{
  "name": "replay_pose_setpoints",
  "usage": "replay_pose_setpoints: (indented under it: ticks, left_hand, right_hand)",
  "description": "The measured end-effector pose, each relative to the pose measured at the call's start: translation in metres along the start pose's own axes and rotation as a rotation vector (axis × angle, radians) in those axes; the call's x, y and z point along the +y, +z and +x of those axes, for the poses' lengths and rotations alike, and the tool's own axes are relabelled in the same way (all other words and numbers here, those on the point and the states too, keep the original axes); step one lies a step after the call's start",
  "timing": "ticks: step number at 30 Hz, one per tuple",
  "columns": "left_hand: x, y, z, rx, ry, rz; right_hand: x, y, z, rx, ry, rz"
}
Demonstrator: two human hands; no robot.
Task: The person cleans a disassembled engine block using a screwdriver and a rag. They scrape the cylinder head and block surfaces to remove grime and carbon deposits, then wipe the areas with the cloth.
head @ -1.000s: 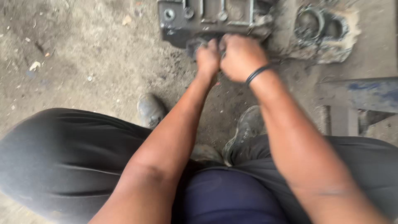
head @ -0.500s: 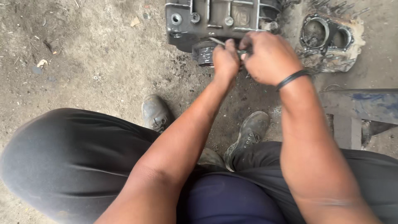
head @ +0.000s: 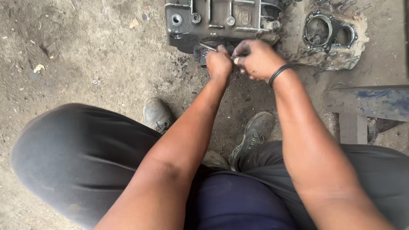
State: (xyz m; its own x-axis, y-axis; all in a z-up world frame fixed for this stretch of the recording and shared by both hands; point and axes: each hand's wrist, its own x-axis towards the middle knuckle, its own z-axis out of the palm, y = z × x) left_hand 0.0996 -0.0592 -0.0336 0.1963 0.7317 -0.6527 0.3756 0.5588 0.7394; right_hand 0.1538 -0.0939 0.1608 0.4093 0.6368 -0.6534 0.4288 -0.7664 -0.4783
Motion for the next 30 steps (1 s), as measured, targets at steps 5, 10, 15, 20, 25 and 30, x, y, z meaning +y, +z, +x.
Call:
replay_pose_setpoints:
  ticks: [5, 10, 15, 20, 25, 30]
  left_hand:
    - [0.000, 0.013, -0.002, 0.048, 0.292, 0.116]
    - [0.030, 0.032, -0.037, -0.479, 0.001, -0.172]
    - [0.032, 0.033, -0.042, -0.433, -0.077, -0.308]
    - [0.027, 0.039, -0.040, -0.273, -0.141, -0.364]
    - [0.037, 0.017, -0.039, -0.100, -0.059, -0.233]
    - [0.034, 0.001, -0.041, -0.139, -0.031, -0.193]
  right_hand:
    - [0.030, -0.029, 0.018, -0.007, 0.028, -0.081]
    - [0.043, -0.082, -0.003, 0.095, -0.013, -0.130]
    - [0.036, -0.066, -0.007, 0.052, 0.005, -0.211]
    - [0.035, -0.052, -0.003, 0.044, -0.257, -0.422]
    - [0.017, -0.048, -0.006, -0.037, -0.001, -0.231]
    - [0.000, -0.045, -0.016, -0.065, -0.175, -0.323]
